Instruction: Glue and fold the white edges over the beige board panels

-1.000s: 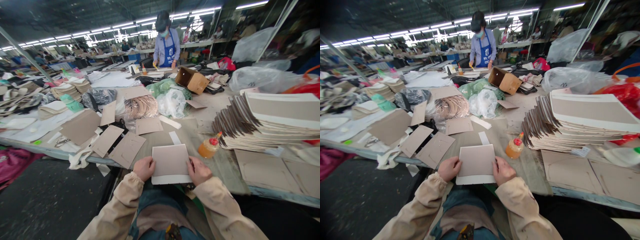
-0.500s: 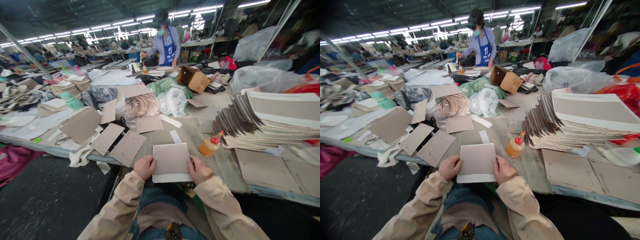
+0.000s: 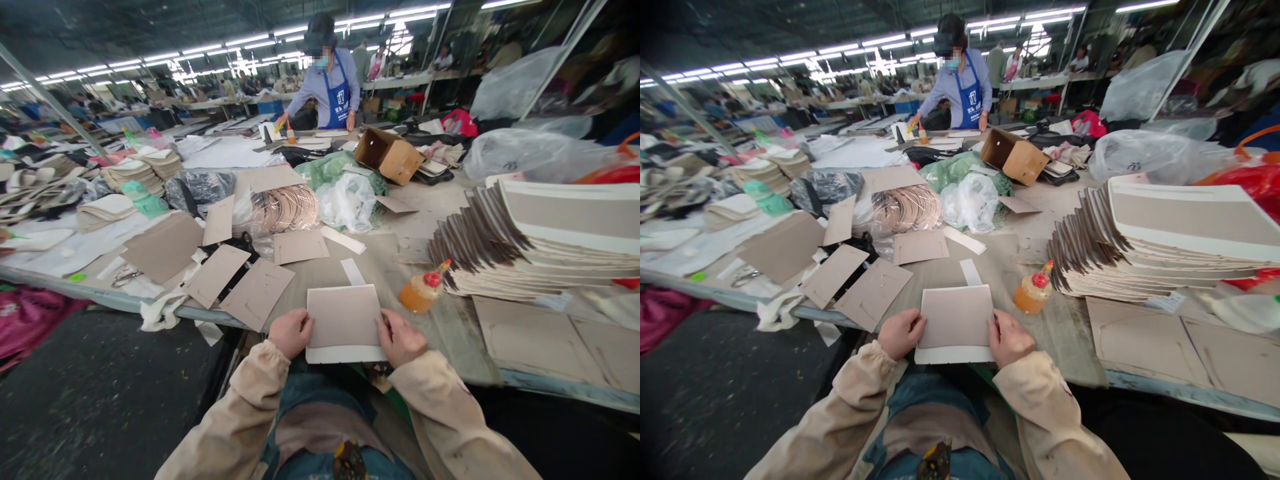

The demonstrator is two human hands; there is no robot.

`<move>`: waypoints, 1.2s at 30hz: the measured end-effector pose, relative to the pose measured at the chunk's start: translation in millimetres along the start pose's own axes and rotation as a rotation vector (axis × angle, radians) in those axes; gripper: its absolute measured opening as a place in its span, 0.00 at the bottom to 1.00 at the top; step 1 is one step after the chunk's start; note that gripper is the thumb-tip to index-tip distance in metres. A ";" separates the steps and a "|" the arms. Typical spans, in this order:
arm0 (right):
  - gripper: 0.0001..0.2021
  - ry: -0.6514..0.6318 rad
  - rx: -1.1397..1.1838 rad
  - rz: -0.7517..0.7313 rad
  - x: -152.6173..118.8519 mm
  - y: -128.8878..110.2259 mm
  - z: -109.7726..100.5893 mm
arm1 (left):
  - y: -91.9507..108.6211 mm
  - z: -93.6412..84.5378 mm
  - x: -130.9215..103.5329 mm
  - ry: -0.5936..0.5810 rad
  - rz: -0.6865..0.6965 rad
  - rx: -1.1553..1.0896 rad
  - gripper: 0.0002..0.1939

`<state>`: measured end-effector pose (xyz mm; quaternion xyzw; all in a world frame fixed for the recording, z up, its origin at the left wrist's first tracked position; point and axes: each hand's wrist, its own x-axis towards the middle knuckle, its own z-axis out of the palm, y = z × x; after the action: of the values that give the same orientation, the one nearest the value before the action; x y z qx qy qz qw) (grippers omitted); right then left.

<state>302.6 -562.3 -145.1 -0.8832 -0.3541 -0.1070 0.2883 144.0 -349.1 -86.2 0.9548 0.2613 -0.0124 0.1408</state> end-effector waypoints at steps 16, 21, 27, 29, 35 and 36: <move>0.15 0.026 0.006 -0.012 0.8 -4.6 -4.5 | 0.7 1.3 1.1 0.024 0.011 -0.008 0.14; 0.14 0.019 0.011 -0.010 1.5 -5.2 -5.9 | 0.8 2.0 0.9 0.032 0.012 -0.023 0.14; 0.14 0.041 0.006 -0.020 1.5 -6.4 -6.9 | 0.0 2.3 1.5 0.033 0.019 -0.029 0.14; 0.14 0.045 0.004 -0.021 1.4 -6.7 -7.0 | -0.2 2.5 1.6 0.035 0.017 -0.025 0.14; 0.14 0.048 -0.005 -0.023 1.2 -6.2 -6.1 | -0.5 3.1 1.6 0.045 0.010 -0.020 0.14; 0.14 0.046 -0.004 -0.023 1.3 -6.0 -6.0 | -0.5 3.1 1.6 0.047 0.011 -0.022 0.14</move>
<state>299.4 -561.5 -137.2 -0.8770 -0.3573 -0.1312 0.2933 145.3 -348.8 -89.5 0.9547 0.2594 0.0136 0.1453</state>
